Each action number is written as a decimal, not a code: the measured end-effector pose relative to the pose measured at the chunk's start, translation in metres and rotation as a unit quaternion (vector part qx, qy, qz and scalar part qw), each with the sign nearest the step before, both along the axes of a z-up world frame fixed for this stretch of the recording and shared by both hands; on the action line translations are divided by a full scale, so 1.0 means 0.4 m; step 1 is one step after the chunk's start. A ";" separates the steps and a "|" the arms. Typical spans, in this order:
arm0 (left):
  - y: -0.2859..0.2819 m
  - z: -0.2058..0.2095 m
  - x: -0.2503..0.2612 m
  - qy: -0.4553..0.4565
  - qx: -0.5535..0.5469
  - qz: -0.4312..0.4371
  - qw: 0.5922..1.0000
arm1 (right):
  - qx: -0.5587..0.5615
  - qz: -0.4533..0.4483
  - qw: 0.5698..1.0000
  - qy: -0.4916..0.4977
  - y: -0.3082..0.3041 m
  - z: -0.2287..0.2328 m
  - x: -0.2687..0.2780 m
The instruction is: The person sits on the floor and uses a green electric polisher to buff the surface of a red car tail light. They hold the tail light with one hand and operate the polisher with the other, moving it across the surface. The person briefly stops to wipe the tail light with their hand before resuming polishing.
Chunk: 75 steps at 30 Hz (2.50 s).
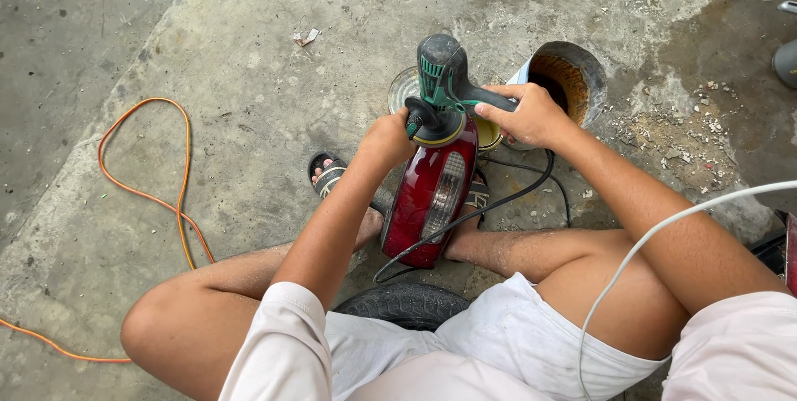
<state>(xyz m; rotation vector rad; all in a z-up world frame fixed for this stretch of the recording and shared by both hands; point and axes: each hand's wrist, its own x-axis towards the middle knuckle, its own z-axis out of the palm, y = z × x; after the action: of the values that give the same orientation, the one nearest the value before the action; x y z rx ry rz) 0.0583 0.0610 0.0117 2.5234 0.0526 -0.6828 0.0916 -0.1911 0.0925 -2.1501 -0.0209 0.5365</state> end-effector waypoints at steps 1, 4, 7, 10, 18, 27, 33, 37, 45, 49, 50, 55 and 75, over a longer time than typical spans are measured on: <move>0.005 -0.009 -0.005 -0.001 0.000 0.001 1.000 | 0.000 0.001 1.000 -0.001 0.003 0.000 0.000; 0.018 -0.033 -0.022 -0.017 0.005 0.005 1.000 | -0.019 0.019 1.000 0.009 0.013 0.005 -0.006; 0.026 -0.020 -0.043 -0.015 -0.002 0.015 1.000 | -0.036 0.030 0.999 0.015 0.028 0.021 -0.018; 0.031 0.020 -0.076 -0.013 -0.012 0.020 1.000 | -0.045 0.040 0.998 0.018 0.043 0.038 -0.028; 0.052 0.003 -0.146 0.000 -0.032 0.062 0.998 | -0.075 0.078 0.994 0.029 0.075 0.056 -0.064; 0.033 0.026 -0.244 0.005 -0.036 0.089 0.995 | -0.123 0.112 0.986 0.028 0.063 0.054 -0.112; 0.009 0.092 -0.371 0.009 -0.038 0.119 0.992 | -0.117 0.139 0.982 0.043 0.100 0.144 -0.235; 0.018 -0.034 -0.460 -0.015 -0.034 0.135 0.990 | -0.111 0.153 0.982 -0.008 0.075 0.070 -0.295; 0.019 -0.079 -0.605 -0.012 -0.108 0.132 0.985 | -0.088 0.228 0.969 -0.039 0.052 -0.019 -0.389; 0.001 -0.058 -0.579 -0.006 -0.100 0.123 0.987 | -0.105 0.251 0.962 -0.029 0.027 -0.011 -0.365; -0.002 -0.055 -0.566 -0.028 -0.101 0.119 0.987 | -0.100 0.234 0.966 -0.036 0.020 -0.020 -0.355; -0.009 -0.120 -0.473 -0.083 -0.065 0.087 0.991 | -0.087 0.182 0.979 -0.036 -0.002 -0.007 -0.301; -0.078 -0.072 -0.288 -0.085 0.006 -0.002 0.996 | -0.062 0.049 0.996 -0.041 -0.092 -0.042 -0.189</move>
<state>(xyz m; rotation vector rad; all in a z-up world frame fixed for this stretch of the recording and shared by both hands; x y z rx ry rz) -0.0570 0.0297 -0.0169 2.5827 -0.0086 -0.4679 0.0161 -0.2277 0.0757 -2.3009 -0.1416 0.5175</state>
